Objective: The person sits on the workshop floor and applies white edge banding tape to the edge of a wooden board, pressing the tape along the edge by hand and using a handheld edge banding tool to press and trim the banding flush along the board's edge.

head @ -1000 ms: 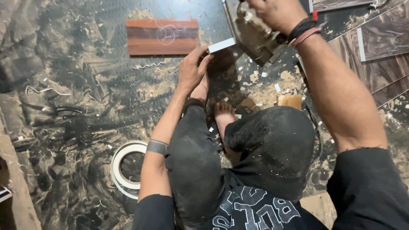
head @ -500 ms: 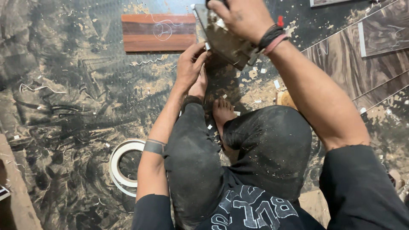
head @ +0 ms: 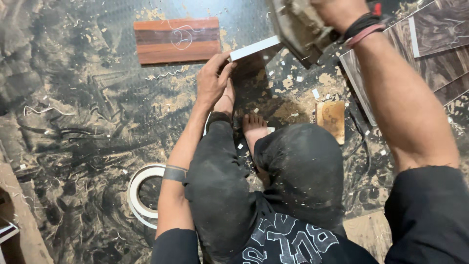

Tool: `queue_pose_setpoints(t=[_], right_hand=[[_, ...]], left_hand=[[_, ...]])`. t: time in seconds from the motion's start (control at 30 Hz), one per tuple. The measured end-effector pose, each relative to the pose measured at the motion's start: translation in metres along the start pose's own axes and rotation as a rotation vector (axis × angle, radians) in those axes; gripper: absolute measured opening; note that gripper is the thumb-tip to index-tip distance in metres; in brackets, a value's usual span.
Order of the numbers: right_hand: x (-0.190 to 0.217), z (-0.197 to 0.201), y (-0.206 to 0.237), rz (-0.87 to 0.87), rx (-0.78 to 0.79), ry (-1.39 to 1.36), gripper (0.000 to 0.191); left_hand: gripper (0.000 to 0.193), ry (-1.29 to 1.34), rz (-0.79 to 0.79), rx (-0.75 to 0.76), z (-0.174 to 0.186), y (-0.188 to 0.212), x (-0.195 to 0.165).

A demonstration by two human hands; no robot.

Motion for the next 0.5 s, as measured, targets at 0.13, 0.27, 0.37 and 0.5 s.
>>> queue_pose_setpoints(t=[0.13, 0.27, 0.37, 0.5], right_hand=[[-0.054, -0.008, 0.025, -0.013, 0.063, -0.254, 0.022], [-0.103, -0.067, 0.08, -0.17, 0.101, -0.496, 0.035], [-0.139, -0.113, 0.131, -0.261, 0.218, -0.292, 0.045], [-0.168, -0.155, 0.194, -0.266, 0.351, -0.253, 0.049]], left_hand=[[0.026, -0.016, -0.013, 0.044, 0.003, 0.0, -0.003], [0.027, -0.001, -0.028, 0.093, 0.007, -0.002, -0.008], [0.035, 0.004, -0.099, 0.107, 0.012, -0.006, -0.017], [0.039, -0.001, -0.144, 0.052, 0.019, -0.012, -0.028]])
Point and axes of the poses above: each hand's wrist, its own y-axis away from the middle knuckle, its own z-axis out of the back of the hand, x = y × z, the point moved 4 cm from there along -y, towards the middle knuckle, and after that the axes turned 3 degrees about x, right-handed, at the moved point
